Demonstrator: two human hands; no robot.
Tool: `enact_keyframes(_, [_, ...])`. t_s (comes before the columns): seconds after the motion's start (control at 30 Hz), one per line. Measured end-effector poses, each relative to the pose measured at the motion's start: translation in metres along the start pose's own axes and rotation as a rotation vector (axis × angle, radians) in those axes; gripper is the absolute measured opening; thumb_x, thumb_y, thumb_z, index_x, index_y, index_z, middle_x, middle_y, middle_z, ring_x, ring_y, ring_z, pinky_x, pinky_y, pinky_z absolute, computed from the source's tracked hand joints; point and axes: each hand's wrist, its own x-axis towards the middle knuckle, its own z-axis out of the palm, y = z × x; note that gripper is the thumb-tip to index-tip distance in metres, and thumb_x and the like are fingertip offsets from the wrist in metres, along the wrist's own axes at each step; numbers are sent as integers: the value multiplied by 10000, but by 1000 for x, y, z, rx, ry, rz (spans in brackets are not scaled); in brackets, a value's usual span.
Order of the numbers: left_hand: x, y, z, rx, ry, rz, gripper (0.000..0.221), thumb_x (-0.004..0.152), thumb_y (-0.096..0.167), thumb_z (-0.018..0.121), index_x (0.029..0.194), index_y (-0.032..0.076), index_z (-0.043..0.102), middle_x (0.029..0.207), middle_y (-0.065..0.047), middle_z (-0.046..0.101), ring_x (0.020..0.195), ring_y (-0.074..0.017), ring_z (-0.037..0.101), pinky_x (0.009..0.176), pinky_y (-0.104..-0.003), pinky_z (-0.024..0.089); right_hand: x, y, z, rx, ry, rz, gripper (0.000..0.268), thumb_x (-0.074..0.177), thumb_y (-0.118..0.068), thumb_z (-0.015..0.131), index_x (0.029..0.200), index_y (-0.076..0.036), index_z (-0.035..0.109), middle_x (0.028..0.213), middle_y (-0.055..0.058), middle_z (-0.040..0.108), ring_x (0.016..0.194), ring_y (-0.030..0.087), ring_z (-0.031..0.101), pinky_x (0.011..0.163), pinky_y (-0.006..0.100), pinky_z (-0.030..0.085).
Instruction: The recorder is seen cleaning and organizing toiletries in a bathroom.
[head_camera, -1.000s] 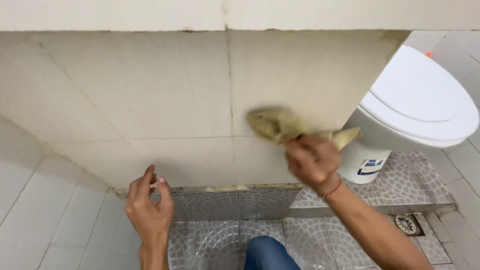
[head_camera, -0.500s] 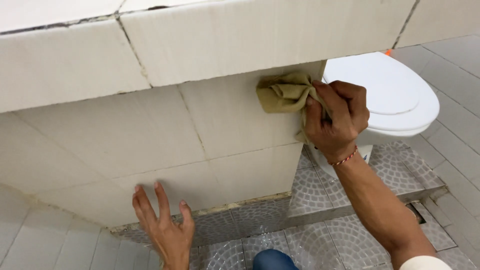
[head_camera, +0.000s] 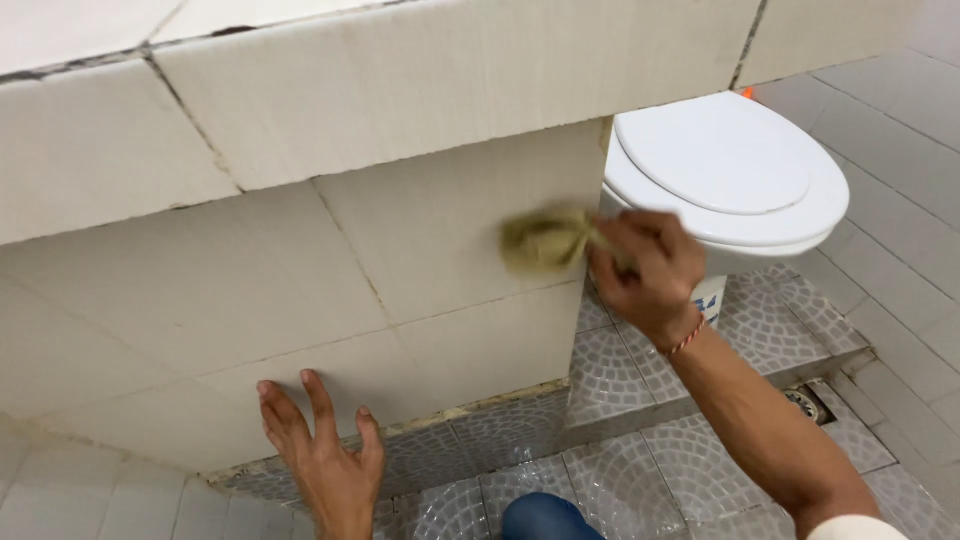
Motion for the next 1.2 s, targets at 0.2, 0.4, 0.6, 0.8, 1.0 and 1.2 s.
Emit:
enact_keyframes(0.2, [-1,3,-1,-16,-15,-13,820,889,200,655,1624,120,300,1693,-303,63,1561,-525,158,1208,-722,242,-23,-37,15,-61,39,222,269,799,1,808,1059,-13,739,1026,179,668,862,278,693,685,381,571])
enact_keyframes(0.4, [-4,-9,-10,6,-118,-94,788,866,185,674,1596,149,378,1693,-290,113,1563,-486,201,1194,-726,218,-209,-51,44,164,-311,-24,149,834,-99,810,966,-47,763,922,77,717,725,159,703,630,288,601])
enact_keyframes(0.6, [-8,-11,-9,3,-141,-99,791,855,157,680,1594,149,400,1707,-266,129,1555,-486,220,1203,-740,213,-138,10,16,356,-321,-141,34,905,-62,726,934,-52,711,915,114,690,701,155,677,510,215,539])
enact_keyframes(0.8, [-11,-3,2,16,-88,-99,760,913,131,664,1621,118,389,1704,-294,110,1575,-519,195,1211,-751,217,-10,-6,-1,-13,125,61,243,978,106,807,1170,13,691,1112,107,588,851,249,618,674,345,554])
enact_keyframes(1.0, [-10,-1,-2,-13,-99,-116,784,899,119,664,1624,136,367,1700,-292,117,1569,-512,204,1207,-751,211,-167,-18,54,81,-127,62,81,836,45,775,893,10,730,912,136,669,624,175,621,450,278,485])
enact_keyframes(1.2, [-12,-1,-5,-33,-112,-115,828,874,106,684,1625,151,337,1695,-286,121,1550,-502,223,1205,-737,216,-279,-40,26,325,-568,160,122,865,-38,724,980,-7,745,942,134,709,680,158,681,531,249,577])
